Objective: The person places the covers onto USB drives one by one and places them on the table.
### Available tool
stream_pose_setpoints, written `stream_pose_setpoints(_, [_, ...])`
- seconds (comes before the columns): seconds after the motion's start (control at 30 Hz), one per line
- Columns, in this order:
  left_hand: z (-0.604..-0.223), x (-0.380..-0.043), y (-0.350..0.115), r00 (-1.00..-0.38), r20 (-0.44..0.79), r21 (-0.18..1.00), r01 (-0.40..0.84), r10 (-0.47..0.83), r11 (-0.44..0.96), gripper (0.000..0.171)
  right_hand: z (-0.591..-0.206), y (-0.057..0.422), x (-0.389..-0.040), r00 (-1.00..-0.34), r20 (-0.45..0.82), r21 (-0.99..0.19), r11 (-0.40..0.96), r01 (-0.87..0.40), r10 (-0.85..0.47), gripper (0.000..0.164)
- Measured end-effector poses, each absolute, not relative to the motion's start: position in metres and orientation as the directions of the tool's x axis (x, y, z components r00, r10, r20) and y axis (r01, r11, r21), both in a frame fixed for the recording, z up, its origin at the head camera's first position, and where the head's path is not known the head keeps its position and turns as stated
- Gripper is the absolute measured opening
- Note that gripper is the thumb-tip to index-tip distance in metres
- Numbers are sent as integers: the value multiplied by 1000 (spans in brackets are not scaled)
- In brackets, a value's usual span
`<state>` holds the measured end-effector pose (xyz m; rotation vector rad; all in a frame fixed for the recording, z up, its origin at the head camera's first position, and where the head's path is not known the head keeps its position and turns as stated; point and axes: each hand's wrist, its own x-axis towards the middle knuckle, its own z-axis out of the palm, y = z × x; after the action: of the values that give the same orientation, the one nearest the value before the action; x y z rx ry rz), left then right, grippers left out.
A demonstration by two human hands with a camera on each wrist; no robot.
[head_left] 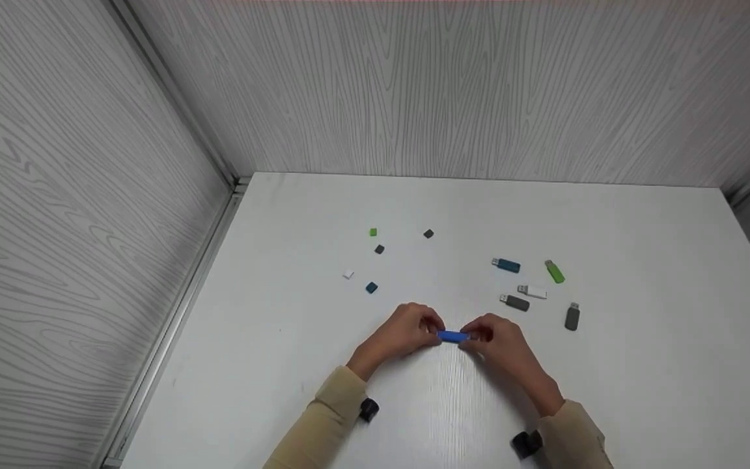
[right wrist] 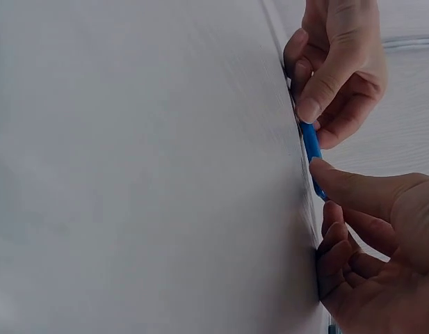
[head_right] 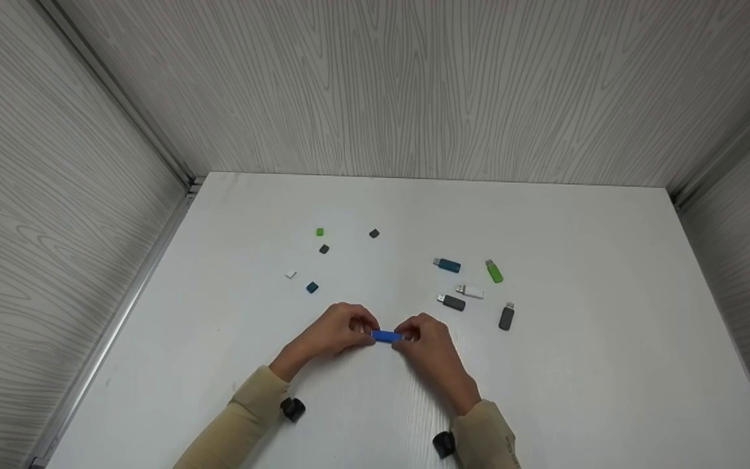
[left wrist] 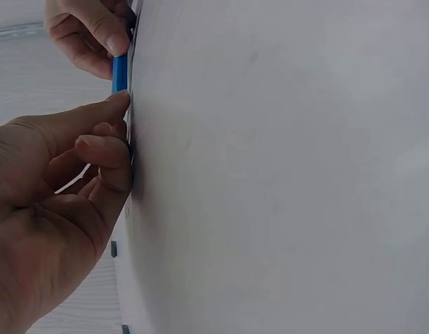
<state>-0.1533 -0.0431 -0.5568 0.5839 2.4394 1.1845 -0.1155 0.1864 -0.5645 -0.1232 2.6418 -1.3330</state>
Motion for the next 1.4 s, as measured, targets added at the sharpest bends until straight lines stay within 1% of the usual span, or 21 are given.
stream_pose_setpoints(0.47, [-559, -154, -44, -842, -98, 794, 255, 530, 551, 17, -564, 185, -116, -981, -134, -798, 602, 22, -142, 15])
stream_pose_setpoints(0.93, [-556, -156, -43, -841, -118, 793, 240, 528, 560, 20, -561, 185, -115, -979, -156, -792, 609, 46, -128, 19])
stream_pose_setpoints(1.2, [-556, -155, -46, -835, -130, 813, 218, 534, 540, 25, -562, 186, -115, -977, -165, -809, 586, 57, -133, 28])
stream_pose_setpoints(1.4, [-555, -155, -49, -834, -112, 825, 226, 541, 518, 23, -563, 188, -118, -980, -141, -821, 569, 39, -137, 24])
